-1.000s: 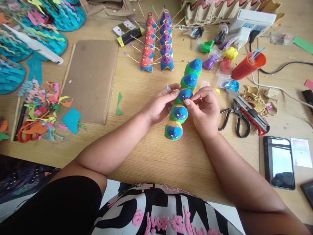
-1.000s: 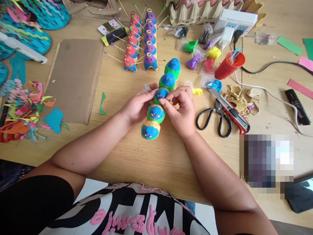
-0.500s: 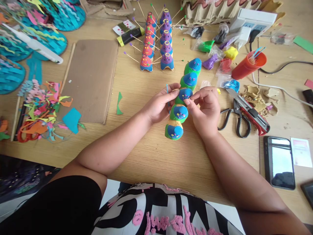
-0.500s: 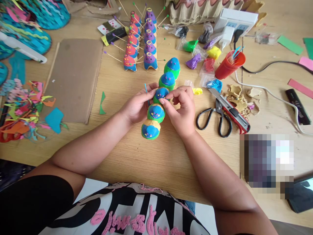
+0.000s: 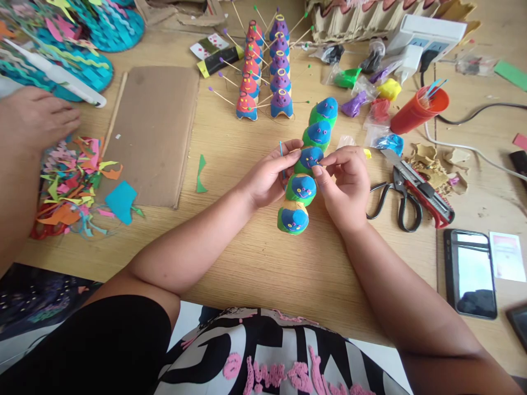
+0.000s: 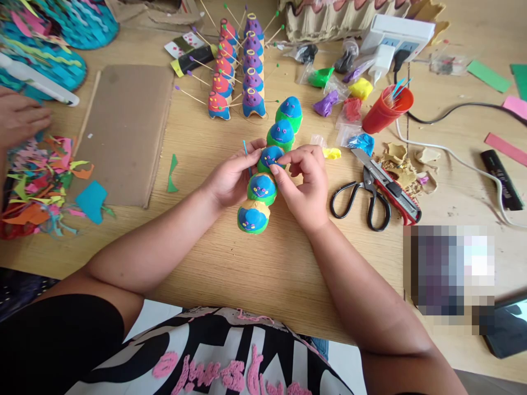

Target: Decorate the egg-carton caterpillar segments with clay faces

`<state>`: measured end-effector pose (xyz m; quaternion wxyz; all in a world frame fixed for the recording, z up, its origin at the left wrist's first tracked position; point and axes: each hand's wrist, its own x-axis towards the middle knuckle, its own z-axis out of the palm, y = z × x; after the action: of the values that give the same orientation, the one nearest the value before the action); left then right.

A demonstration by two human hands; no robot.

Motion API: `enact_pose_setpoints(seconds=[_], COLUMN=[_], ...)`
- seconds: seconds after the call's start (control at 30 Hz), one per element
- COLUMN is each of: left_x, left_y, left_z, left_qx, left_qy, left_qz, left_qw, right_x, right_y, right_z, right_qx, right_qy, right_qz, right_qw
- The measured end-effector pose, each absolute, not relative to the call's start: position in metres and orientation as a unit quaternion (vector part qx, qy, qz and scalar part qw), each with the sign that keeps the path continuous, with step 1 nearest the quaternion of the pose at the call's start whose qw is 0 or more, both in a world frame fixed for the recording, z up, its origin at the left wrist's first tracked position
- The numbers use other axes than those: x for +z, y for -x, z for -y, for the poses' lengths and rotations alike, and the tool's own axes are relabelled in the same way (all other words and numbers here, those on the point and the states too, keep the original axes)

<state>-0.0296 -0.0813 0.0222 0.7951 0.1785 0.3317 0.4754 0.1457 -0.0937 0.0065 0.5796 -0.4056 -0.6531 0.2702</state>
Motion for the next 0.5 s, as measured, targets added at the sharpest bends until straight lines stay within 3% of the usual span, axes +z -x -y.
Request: enact_pose_setpoints(seconds=[0.5], left_x=[0.0202], left_y=[0.0300], left_z=[0.0797], left_qx=[0.476], left_qy=[-0.173], left_qz=[-0.336], left_qw=[0.794], right_x=[0.0054], right_y=[-0.1446], right_z=[0.0937], right_qx=[0.271], right_qy=[0.414], right_qz=[0.649], right_qw=[0.578])
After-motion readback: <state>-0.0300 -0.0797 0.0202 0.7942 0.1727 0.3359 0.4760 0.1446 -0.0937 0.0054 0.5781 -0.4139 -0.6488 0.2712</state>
